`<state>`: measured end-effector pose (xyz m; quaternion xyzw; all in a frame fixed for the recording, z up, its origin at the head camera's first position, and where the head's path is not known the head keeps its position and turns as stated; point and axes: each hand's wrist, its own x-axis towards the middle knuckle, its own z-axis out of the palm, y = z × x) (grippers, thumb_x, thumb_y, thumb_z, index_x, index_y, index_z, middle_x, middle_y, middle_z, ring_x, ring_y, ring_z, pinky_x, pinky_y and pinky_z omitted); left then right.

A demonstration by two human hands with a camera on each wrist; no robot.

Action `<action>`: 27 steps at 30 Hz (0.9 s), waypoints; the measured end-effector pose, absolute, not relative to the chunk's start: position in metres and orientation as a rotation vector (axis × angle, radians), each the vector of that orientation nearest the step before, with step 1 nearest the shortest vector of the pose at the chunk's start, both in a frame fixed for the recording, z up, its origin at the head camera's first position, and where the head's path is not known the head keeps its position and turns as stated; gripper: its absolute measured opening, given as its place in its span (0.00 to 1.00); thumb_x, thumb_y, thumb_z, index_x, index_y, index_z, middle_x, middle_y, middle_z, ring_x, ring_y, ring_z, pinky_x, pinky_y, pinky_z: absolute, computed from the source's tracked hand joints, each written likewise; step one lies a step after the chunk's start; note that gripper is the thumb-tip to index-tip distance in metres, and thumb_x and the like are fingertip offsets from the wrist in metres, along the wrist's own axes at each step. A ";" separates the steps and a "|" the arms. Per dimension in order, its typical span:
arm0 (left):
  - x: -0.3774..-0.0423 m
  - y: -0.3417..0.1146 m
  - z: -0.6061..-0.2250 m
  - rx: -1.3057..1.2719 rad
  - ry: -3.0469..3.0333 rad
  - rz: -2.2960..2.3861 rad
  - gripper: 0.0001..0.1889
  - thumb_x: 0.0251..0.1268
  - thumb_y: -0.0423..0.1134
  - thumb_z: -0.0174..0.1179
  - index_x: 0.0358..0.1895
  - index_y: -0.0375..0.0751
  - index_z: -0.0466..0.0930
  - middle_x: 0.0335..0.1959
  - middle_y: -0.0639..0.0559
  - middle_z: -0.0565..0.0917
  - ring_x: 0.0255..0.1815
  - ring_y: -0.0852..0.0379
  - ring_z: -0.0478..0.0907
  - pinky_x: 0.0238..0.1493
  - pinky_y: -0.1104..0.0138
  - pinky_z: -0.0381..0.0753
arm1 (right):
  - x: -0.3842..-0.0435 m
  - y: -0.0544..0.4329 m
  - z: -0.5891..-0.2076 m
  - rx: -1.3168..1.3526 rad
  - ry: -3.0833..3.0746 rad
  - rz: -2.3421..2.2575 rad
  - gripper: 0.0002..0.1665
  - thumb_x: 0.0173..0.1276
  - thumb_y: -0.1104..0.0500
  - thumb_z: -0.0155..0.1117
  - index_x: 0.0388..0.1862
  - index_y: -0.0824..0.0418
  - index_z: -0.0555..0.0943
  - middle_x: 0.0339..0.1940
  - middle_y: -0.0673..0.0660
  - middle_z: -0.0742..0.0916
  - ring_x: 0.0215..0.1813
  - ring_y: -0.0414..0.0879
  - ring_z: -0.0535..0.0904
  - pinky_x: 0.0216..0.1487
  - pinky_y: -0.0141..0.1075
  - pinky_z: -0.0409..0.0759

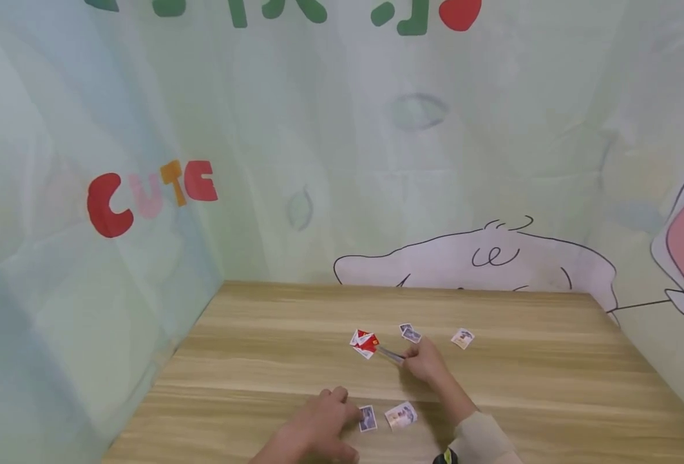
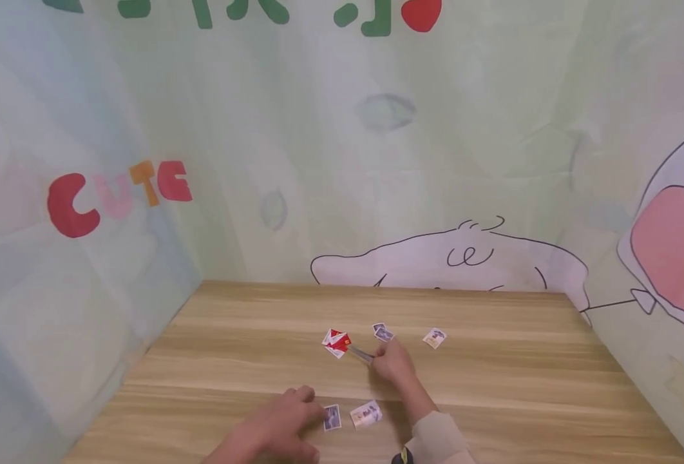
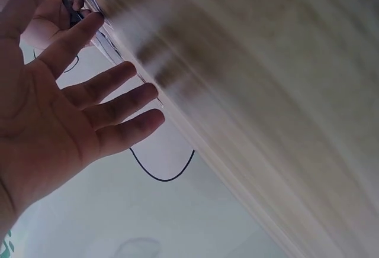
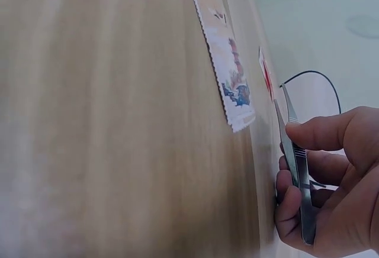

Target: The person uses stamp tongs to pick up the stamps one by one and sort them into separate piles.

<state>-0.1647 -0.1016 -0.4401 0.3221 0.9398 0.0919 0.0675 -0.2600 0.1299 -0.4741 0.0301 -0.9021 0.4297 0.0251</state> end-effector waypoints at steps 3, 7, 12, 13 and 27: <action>-0.165 -0.101 -0.439 0.949 2.817 0.286 0.29 0.37 0.58 0.70 0.50 0.58 0.81 0.37 0.58 0.71 0.35 0.60 0.67 0.36 0.64 0.72 | -0.253 0.132 -0.472 0.104 -2.783 1.341 0.05 0.44 0.71 0.64 0.24 0.68 0.82 0.20 0.52 0.79 0.24 0.45 0.71 0.26 0.35 0.70; -0.165 -0.102 -0.438 0.948 2.801 0.301 0.30 0.38 0.57 0.71 0.51 0.58 0.80 0.37 0.58 0.71 0.36 0.60 0.66 0.37 0.64 0.71 | -0.246 0.134 -0.467 0.121 -2.781 1.352 0.04 0.46 0.70 0.65 0.24 0.68 0.83 0.20 0.51 0.79 0.25 0.44 0.70 0.26 0.36 0.69; -0.166 -0.101 -0.438 0.959 2.808 0.291 0.31 0.37 0.57 0.70 0.52 0.58 0.79 0.40 0.55 0.72 0.40 0.59 0.67 0.41 0.63 0.73 | -0.239 0.136 -0.462 0.111 -2.801 1.356 0.05 0.47 0.70 0.65 0.26 0.67 0.83 0.21 0.51 0.79 0.26 0.45 0.70 0.27 0.36 0.69; -0.166 -0.100 -0.438 0.956 2.808 0.290 0.31 0.37 0.57 0.70 0.53 0.57 0.79 0.41 0.55 0.72 0.41 0.58 0.67 0.41 0.63 0.73 | -0.238 0.137 -0.461 0.111 -2.804 1.356 0.05 0.47 0.70 0.65 0.26 0.67 0.83 0.21 0.51 0.79 0.26 0.45 0.70 0.27 0.36 0.68; -0.167 -0.102 -0.440 0.892 2.811 0.318 0.35 0.35 0.60 0.71 0.55 0.58 0.77 0.46 0.52 0.74 0.44 0.54 0.71 0.45 0.57 0.74 | -0.217 0.144 -0.462 0.154 -2.813 1.473 0.07 0.45 0.72 0.66 0.26 0.67 0.82 0.21 0.52 0.79 0.25 0.45 0.72 0.27 0.36 0.72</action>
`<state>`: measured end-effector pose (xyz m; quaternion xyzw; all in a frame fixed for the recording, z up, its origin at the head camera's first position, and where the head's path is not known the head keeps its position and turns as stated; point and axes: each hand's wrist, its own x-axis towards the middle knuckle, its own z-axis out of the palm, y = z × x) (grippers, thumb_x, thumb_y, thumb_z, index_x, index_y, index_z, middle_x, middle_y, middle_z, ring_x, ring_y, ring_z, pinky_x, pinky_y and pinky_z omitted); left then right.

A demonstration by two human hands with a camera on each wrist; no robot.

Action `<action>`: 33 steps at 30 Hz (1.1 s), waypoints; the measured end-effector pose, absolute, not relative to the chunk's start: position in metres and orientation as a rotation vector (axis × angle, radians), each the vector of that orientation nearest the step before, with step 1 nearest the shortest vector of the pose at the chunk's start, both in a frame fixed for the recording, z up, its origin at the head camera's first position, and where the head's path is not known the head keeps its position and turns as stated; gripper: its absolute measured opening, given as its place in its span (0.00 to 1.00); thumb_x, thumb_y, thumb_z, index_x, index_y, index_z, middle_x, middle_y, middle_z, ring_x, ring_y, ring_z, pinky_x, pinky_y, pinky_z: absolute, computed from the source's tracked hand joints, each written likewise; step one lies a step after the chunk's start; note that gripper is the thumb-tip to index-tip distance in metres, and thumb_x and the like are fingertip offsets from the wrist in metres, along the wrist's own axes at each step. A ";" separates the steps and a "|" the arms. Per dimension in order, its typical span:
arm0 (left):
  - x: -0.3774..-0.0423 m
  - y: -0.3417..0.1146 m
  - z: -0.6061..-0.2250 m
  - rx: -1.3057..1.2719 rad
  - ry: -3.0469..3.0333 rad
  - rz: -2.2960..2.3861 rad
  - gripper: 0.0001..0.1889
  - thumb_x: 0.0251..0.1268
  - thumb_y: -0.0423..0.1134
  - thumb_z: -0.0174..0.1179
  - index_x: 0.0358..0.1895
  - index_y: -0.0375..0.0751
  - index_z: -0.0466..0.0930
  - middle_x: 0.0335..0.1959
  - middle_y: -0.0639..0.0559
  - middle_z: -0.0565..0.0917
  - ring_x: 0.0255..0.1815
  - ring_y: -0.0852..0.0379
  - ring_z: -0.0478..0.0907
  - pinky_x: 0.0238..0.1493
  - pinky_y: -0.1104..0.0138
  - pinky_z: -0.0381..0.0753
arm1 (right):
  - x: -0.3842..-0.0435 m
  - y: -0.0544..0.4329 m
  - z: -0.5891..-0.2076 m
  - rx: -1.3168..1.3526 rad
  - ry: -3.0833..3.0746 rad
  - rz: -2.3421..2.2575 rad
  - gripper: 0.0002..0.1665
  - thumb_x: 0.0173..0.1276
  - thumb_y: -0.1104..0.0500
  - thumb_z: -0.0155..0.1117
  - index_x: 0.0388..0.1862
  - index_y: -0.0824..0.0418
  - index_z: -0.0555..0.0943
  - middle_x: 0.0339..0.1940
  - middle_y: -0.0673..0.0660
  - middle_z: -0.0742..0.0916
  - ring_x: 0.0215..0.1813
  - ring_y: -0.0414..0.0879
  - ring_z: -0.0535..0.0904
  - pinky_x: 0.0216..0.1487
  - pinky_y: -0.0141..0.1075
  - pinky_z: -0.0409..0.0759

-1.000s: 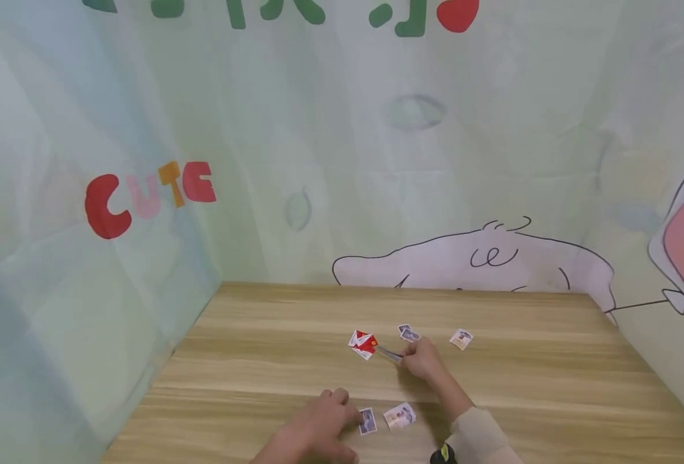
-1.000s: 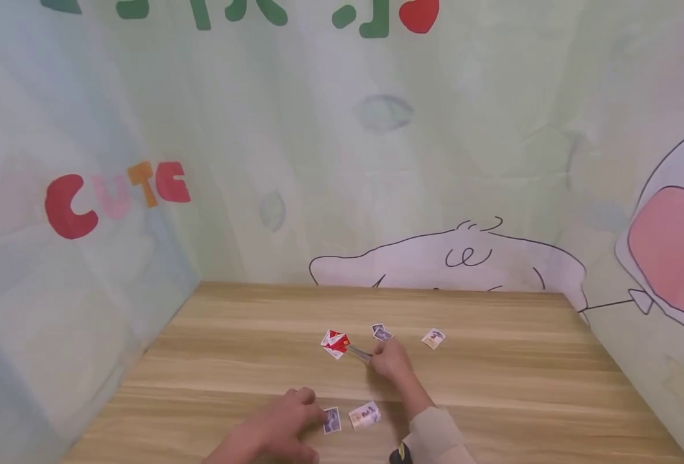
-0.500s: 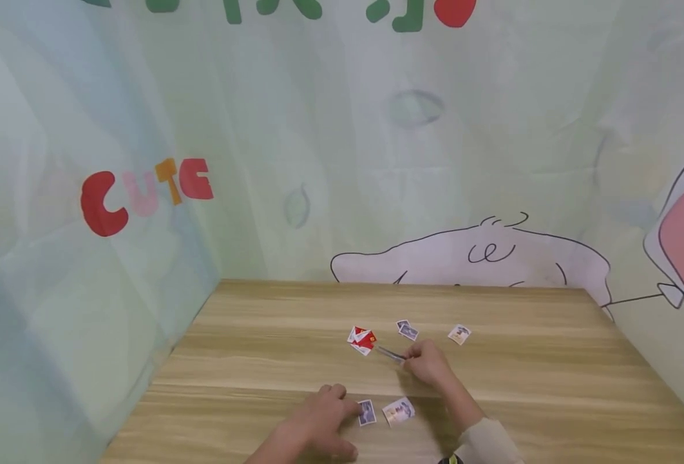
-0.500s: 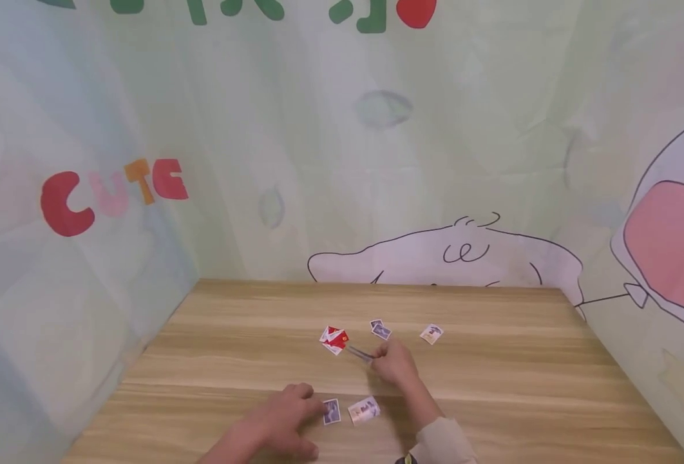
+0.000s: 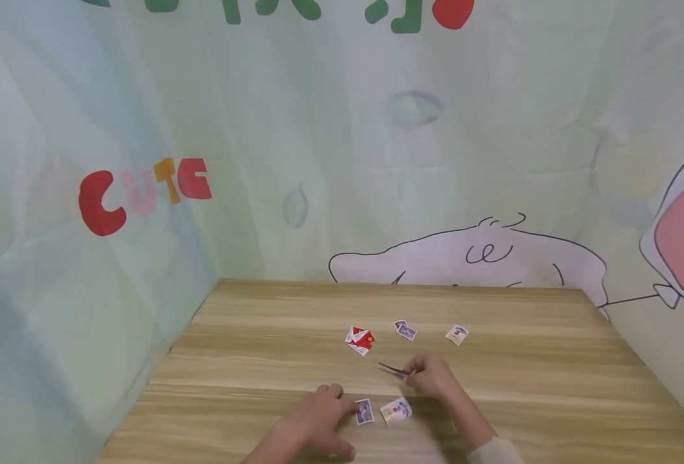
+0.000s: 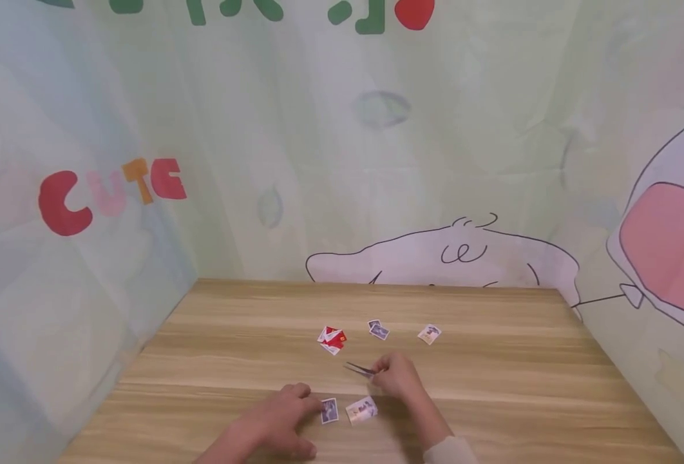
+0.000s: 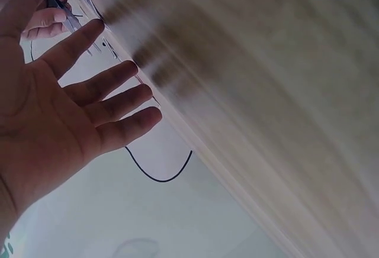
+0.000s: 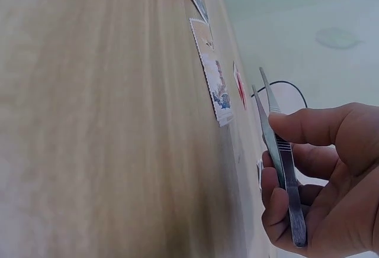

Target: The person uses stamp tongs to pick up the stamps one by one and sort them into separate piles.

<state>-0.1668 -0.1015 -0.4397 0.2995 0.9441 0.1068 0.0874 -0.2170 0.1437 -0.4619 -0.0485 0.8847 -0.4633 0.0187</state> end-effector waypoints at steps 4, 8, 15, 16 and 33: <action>-0.168 -0.102 -0.440 0.895 2.799 0.320 0.34 0.36 0.60 0.70 0.55 0.58 0.77 0.47 0.51 0.74 0.45 0.54 0.71 0.46 0.57 0.74 | -0.213 0.144 -0.461 -0.152 2.720 -1.421 0.07 0.46 0.70 0.66 0.27 0.66 0.82 0.21 0.52 0.78 0.25 0.45 0.71 0.27 0.36 0.71; -0.168 -0.102 -0.442 0.877 2.780 0.344 0.33 0.38 0.59 0.70 0.55 0.58 0.78 0.46 0.53 0.73 0.44 0.56 0.69 0.45 0.59 0.74 | -0.209 0.145 -0.460 -0.185 2.718 -1.413 0.06 0.46 0.69 0.66 0.27 0.65 0.82 0.21 0.51 0.78 0.25 0.45 0.71 0.27 0.36 0.71; -0.168 -0.102 -0.443 0.862 2.767 0.391 0.33 0.37 0.55 0.71 0.55 0.59 0.77 0.47 0.52 0.72 0.44 0.56 0.68 0.44 0.59 0.75 | -0.202 0.148 -0.460 -0.237 2.719 -1.404 0.07 0.46 0.70 0.67 0.27 0.65 0.82 0.21 0.50 0.79 0.26 0.45 0.71 0.29 0.37 0.71; -0.169 -0.102 -0.442 0.855 2.768 0.398 0.33 0.37 0.54 0.71 0.55 0.59 0.77 0.47 0.53 0.71 0.44 0.56 0.68 0.44 0.60 0.75 | -0.201 0.148 -0.460 -0.247 2.719 -1.400 0.07 0.46 0.70 0.67 0.27 0.65 0.82 0.21 0.50 0.79 0.26 0.45 0.71 0.29 0.37 0.70; -0.173 -0.098 -0.444 0.870 2.801 0.394 0.29 0.39 0.41 0.69 0.54 0.55 0.78 0.42 0.52 0.71 0.40 0.56 0.66 0.36 0.63 0.75 | -0.186 0.160 -0.458 -0.393 2.593 -1.360 0.09 0.44 0.71 0.66 0.28 0.65 0.83 0.23 0.51 0.82 0.27 0.46 0.72 0.30 0.39 0.71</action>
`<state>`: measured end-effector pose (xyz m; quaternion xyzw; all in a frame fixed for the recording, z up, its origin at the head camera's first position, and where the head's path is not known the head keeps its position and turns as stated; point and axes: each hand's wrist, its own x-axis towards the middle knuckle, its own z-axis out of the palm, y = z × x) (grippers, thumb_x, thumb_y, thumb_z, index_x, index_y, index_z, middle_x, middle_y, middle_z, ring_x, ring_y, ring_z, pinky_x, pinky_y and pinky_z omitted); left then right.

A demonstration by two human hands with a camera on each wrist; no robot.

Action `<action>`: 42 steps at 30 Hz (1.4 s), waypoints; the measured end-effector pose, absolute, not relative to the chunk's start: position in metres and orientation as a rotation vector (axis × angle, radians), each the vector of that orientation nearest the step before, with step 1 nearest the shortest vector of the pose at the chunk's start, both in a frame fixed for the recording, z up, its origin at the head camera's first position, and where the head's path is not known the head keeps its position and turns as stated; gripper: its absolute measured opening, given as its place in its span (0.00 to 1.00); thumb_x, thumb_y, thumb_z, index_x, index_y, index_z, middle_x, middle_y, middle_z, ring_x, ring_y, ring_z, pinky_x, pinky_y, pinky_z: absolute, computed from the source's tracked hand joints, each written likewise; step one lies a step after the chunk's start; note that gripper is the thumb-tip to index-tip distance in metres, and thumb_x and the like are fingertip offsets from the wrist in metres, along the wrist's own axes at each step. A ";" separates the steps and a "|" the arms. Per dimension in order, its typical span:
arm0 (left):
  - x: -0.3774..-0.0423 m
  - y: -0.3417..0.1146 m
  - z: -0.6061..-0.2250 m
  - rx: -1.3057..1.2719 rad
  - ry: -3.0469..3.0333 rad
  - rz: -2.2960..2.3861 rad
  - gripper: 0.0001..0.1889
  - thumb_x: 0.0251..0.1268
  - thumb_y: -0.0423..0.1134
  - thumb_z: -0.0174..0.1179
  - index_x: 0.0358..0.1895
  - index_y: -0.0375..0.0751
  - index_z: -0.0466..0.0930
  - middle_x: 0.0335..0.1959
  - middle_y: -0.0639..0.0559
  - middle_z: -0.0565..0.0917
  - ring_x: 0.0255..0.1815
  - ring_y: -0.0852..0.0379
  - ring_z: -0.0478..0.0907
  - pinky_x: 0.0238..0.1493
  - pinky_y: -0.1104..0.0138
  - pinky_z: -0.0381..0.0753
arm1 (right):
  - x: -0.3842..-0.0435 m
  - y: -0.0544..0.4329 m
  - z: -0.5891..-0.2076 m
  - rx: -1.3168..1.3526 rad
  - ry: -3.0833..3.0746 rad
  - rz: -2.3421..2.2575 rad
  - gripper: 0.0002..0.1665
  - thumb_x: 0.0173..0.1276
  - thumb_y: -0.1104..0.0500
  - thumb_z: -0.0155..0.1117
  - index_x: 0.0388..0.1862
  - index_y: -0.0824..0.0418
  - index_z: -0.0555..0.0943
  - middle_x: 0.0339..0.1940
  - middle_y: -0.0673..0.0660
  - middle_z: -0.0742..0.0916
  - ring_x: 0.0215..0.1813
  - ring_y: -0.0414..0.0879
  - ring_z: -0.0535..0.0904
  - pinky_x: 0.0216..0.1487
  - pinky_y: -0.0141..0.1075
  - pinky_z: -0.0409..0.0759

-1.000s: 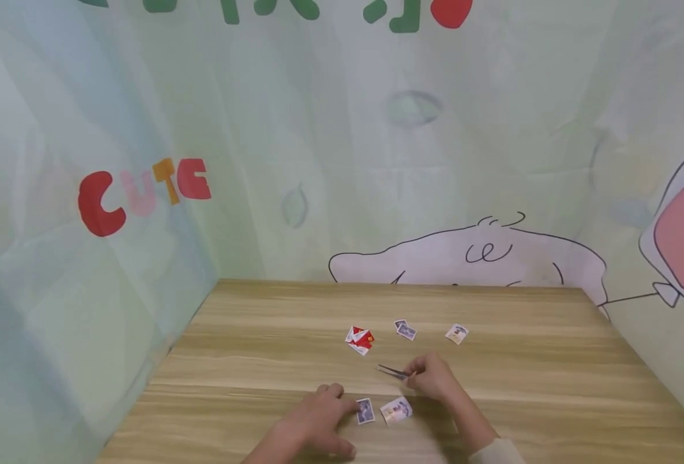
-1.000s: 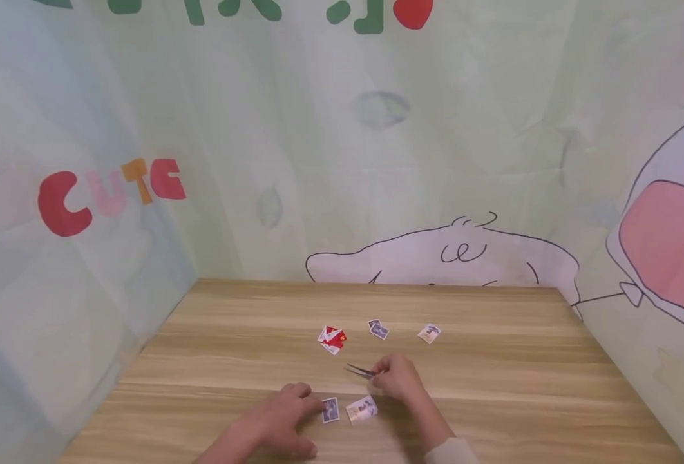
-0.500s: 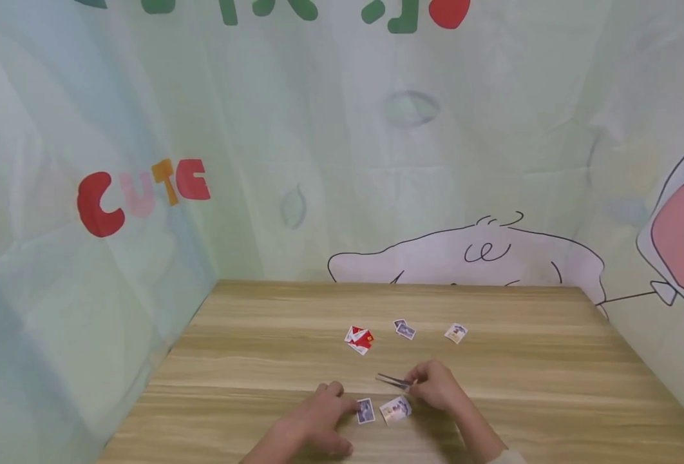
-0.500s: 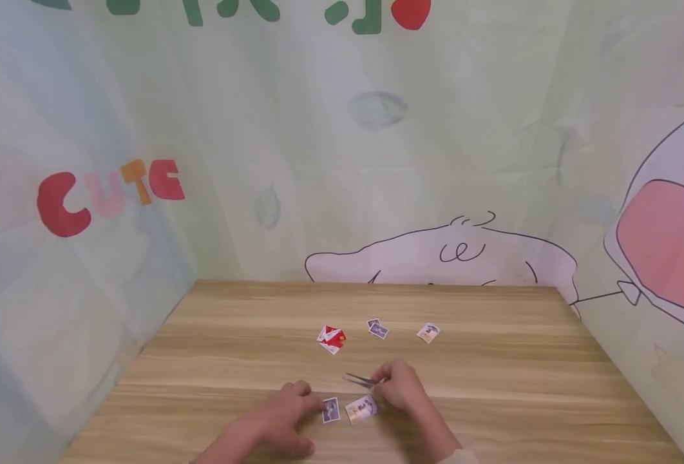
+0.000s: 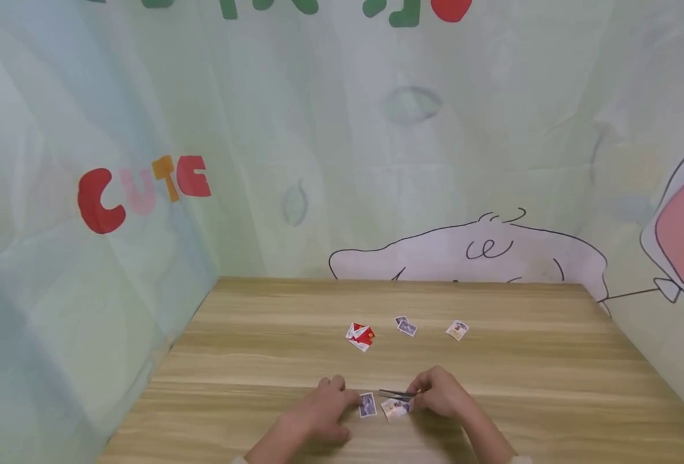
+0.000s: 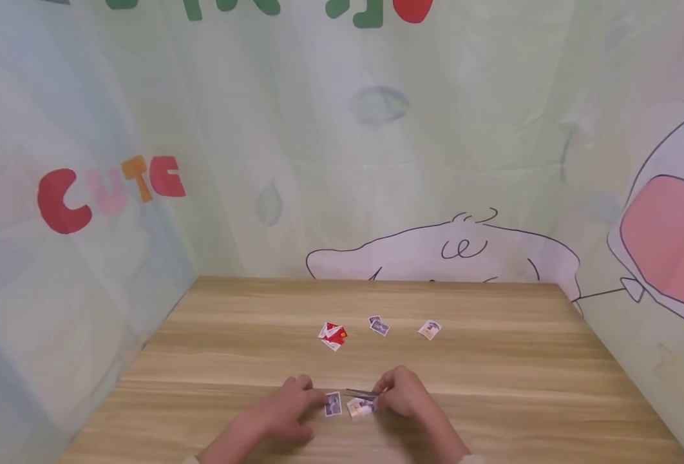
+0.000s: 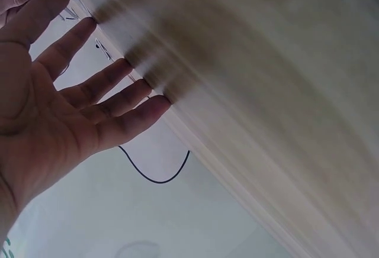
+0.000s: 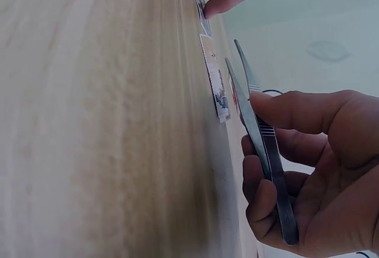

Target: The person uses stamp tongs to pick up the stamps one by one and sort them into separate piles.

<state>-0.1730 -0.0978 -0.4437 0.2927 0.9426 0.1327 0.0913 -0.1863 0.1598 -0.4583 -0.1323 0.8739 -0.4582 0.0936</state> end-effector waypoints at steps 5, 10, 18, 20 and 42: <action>-0.175 -0.098 -0.441 0.891 2.815 0.373 0.28 0.40 0.42 0.70 0.53 0.55 0.79 0.40 0.53 0.70 0.38 0.57 0.64 0.34 0.64 0.73 | -0.188 0.159 -0.457 -0.408 2.575 -1.348 0.09 0.43 0.70 0.67 0.27 0.66 0.83 0.23 0.51 0.82 0.28 0.46 0.73 0.31 0.39 0.71; -0.175 -0.098 -0.438 0.897 2.816 0.388 0.29 0.40 0.41 0.69 0.54 0.53 0.78 0.39 0.54 0.69 0.37 0.58 0.63 0.35 0.65 0.73 | -0.189 0.156 -0.456 -0.410 2.575 -1.334 0.08 0.44 0.71 0.68 0.27 0.66 0.83 0.22 0.50 0.82 0.28 0.45 0.73 0.31 0.39 0.71; -0.175 -0.099 -0.438 0.902 2.801 0.398 0.29 0.41 0.42 0.70 0.55 0.51 0.78 0.38 0.55 0.68 0.38 0.58 0.63 0.36 0.65 0.73 | -0.189 0.152 -0.455 -0.432 2.571 -1.333 0.08 0.43 0.70 0.70 0.27 0.66 0.82 0.23 0.52 0.83 0.27 0.45 0.73 0.32 0.39 0.72; -0.175 -0.099 -0.439 0.906 2.801 0.399 0.29 0.41 0.42 0.70 0.55 0.51 0.78 0.38 0.55 0.68 0.38 0.58 0.63 0.36 0.66 0.72 | -0.189 0.151 -0.455 -0.437 2.563 -1.336 0.09 0.43 0.70 0.70 0.27 0.66 0.82 0.23 0.52 0.83 0.27 0.45 0.73 0.33 0.39 0.72; -0.173 -0.102 -0.438 0.885 2.765 0.433 0.30 0.37 0.45 0.70 0.54 0.56 0.78 0.41 0.55 0.70 0.38 0.58 0.65 0.37 0.64 0.73 | -0.197 0.148 -0.464 -0.389 2.585 -1.353 0.08 0.45 0.71 0.66 0.28 0.66 0.83 0.22 0.50 0.82 0.27 0.45 0.72 0.30 0.38 0.71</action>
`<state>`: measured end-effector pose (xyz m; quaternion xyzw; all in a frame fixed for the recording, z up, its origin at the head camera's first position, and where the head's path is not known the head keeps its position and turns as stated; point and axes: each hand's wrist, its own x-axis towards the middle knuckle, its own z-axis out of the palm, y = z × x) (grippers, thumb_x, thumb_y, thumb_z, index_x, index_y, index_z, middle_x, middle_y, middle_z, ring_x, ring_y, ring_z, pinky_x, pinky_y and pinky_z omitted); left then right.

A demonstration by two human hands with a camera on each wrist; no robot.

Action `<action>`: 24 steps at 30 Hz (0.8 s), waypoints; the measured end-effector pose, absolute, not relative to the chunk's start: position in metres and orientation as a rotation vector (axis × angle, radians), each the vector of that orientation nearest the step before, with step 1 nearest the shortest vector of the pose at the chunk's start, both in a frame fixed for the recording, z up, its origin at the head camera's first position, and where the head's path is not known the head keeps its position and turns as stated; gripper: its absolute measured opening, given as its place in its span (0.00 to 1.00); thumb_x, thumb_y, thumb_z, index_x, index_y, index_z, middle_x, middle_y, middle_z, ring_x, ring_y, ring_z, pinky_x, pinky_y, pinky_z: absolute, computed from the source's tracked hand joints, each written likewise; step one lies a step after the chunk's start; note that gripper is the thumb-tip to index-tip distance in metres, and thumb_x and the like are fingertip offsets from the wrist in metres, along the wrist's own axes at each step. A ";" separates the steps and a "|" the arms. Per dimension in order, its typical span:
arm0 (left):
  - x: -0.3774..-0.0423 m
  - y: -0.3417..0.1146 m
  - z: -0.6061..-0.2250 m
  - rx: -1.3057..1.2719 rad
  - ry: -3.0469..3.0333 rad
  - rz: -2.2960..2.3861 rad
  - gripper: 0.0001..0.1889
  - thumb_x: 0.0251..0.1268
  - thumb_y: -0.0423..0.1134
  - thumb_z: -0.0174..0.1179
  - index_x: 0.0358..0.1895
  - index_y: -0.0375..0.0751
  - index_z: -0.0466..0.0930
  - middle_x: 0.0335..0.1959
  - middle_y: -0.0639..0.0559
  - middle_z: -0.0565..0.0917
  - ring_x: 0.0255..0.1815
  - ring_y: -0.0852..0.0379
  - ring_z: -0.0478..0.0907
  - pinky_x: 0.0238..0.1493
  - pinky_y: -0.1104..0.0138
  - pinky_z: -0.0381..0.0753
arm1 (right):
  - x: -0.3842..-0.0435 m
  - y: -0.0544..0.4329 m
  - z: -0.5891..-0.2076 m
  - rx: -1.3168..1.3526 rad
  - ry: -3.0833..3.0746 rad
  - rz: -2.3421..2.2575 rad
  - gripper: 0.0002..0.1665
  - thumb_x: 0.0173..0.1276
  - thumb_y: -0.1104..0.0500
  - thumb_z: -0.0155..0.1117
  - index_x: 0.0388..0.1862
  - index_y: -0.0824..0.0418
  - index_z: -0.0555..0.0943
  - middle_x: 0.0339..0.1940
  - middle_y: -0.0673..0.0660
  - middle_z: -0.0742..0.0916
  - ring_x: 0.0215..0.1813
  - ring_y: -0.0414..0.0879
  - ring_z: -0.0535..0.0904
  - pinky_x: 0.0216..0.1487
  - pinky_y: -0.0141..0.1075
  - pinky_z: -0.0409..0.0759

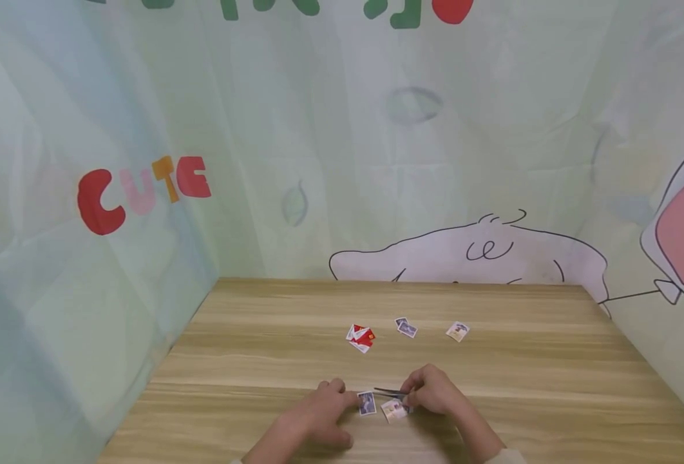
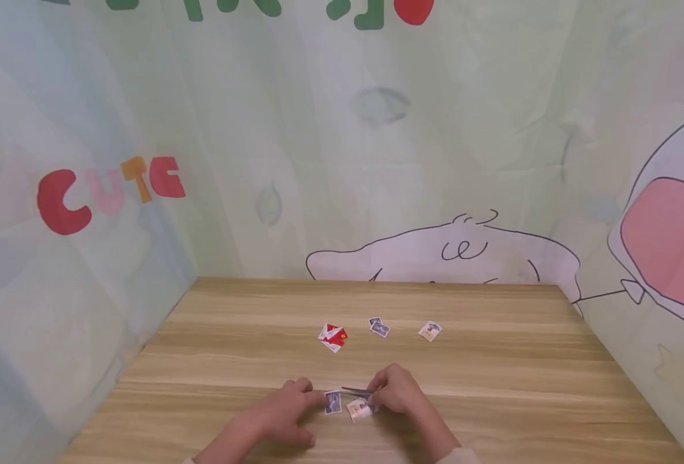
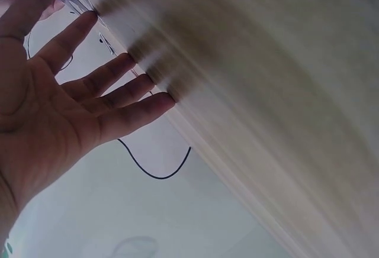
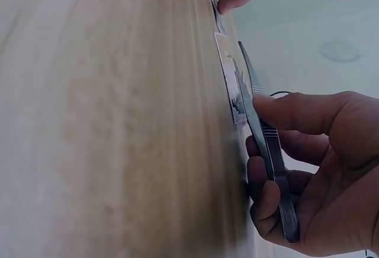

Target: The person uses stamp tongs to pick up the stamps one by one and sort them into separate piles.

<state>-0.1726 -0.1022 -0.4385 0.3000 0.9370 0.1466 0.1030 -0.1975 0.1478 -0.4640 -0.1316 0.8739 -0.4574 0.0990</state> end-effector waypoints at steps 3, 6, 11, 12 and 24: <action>-0.172 -0.102 -0.438 0.889 2.765 0.438 0.30 0.37 0.45 0.70 0.53 0.55 0.78 0.41 0.56 0.69 0.38 0.59 0.65 0.37 0.64 0.73 | -0.197 0.148 -0.464 -0.402 2.575 -1.355 0.08 0.44 0.71 0.67 0.27 0.66 0.83 0.22 0.51 0.82 0.26 0.45 0.73 0.29 0.37 0.71; -0.173 -0.103 -0.438 0.884 2.764 0.444 0.30 0.36 0.45 0.70 0.53 0.55 0.79 0.40 0.56 0.69 0.38 0.59 0.64 0.37 0.65 0.72 | -0.197 0.148 -0.463 -0.422 2.560 -1.356 0.08 0.44 0.71 0.68 0.27 0.66 0.83 0.22 0.50 0.83 0.26 0.45 0.73 0.29 0.37 0.71; -0.173 -0.103 -0.439 0.867 2.757 0.446 0.31 0.36 0.46 0.70 0.53 0.56 0.78 0.42 0.56 0.69 0.40 0.59 0.64 0.38 0.64 0.73 | -0.197 0.148 -0.464 -0.466 2.545 -1.355 0.07 0.44 0.70 0.68 0.26 0.66 0.83 0.21 0.50 0.83 0.25 0.44 0.73 0.29 0.37 0.71; -0.173 -0.103 -0.439 0.865 2.755 0.448 0.31 0.36 0.46 0.70 0.54 0.56 0.78 0.42 0.56 0.69 0.40 0.59 0.65 0.38 0.64 0.73 | -0.197 0.148 -0.464 -0.470 2.543 -1.355 0.07 0.44 0.70 0.68 0.26 0.66 0.84 0.21 0.51 0.83 0.25 0.44 0.73 0.29 0.37 0.70; -0.170 -0.102 -0.438 0.897 2.730 0.407 0.27 0.39 0.52 0.70 0.51 0.63 0.79 0.52 0.49 0.72 0.50 0.52 0.69 0.47 0.56 0.73 | -0.201 0.147 -0.465 -0.422 2.605 -1.347 0.09 0.44 0.71 0.66 0.28 0.66 0.83 0.22 0.51 0.81 0.25 0.45 0.73 0.27 0.38 0.73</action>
